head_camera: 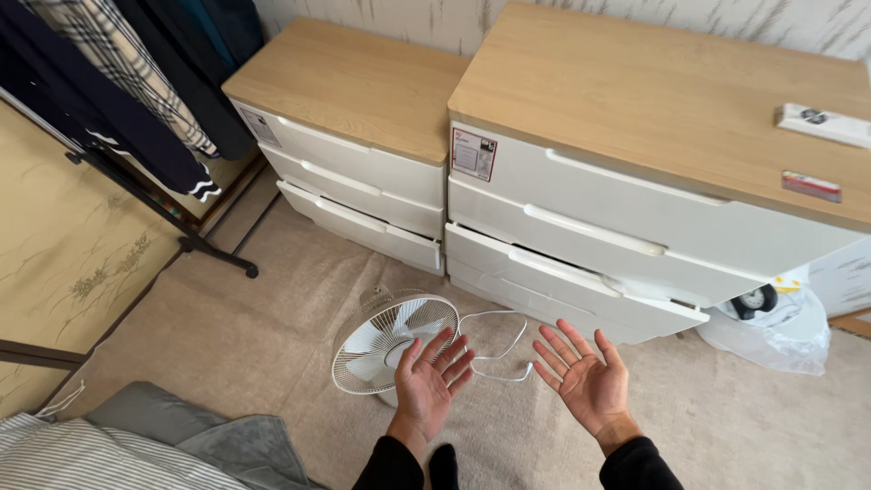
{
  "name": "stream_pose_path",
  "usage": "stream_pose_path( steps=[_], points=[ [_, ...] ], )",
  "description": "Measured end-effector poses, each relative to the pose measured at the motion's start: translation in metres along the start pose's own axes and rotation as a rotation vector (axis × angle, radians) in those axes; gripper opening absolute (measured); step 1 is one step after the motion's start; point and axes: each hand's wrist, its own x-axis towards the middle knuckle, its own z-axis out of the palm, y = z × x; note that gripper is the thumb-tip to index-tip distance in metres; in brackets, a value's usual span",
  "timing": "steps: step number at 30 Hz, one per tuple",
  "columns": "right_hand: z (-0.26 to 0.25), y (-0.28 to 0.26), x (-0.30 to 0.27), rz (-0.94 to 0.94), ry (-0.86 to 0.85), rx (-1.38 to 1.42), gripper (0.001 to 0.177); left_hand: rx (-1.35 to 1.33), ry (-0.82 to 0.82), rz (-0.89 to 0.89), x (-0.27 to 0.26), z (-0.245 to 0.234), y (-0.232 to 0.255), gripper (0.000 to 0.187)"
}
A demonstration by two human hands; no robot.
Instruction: The person disassembles a white pedestal fan by removing the front grille, fan blades, and rear grille. They unscrew the central hub cap and detach each component by hand, placing them on the floor.
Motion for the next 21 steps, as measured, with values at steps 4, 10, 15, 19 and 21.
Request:
stream_pose_path(
  steps=[4, 10, 15, 19, 21],
  points=[
    [0.008, 0.003, 0.038, 0.006, -0.017, -0.03, 0.068, -0.018, -0.003, 0.027, 0.026, -0.01, 0.02, 0.069],
    [-0.017, 0.006, 0.097, -0.035, -0.06, -0.102, 0.068, 0.091, -0.055, 0.048, 0.091, -0.012, 0.007, 0.065],
    [-0.071, 0.019, 0.154, -0.123, -0.092, -0.11, 0.069, 0.107, -0.12, 0.035, 0.158, -0.031, -0.037, 0.062],
    [-0.131, 0.047, 0.19, -0.188, -0.094, -0.09, 0.066, 0.063, -0.135, 0.003, 0.203, -0.068, -0.084, 0.062],
    [-0.159, 0.064, 0.21, -0.204, -0.093, -0.065, 0.065, 0.063, -0.123, -0.011, 0.228, -0.087, -0.11, 0.063]
  ],
)
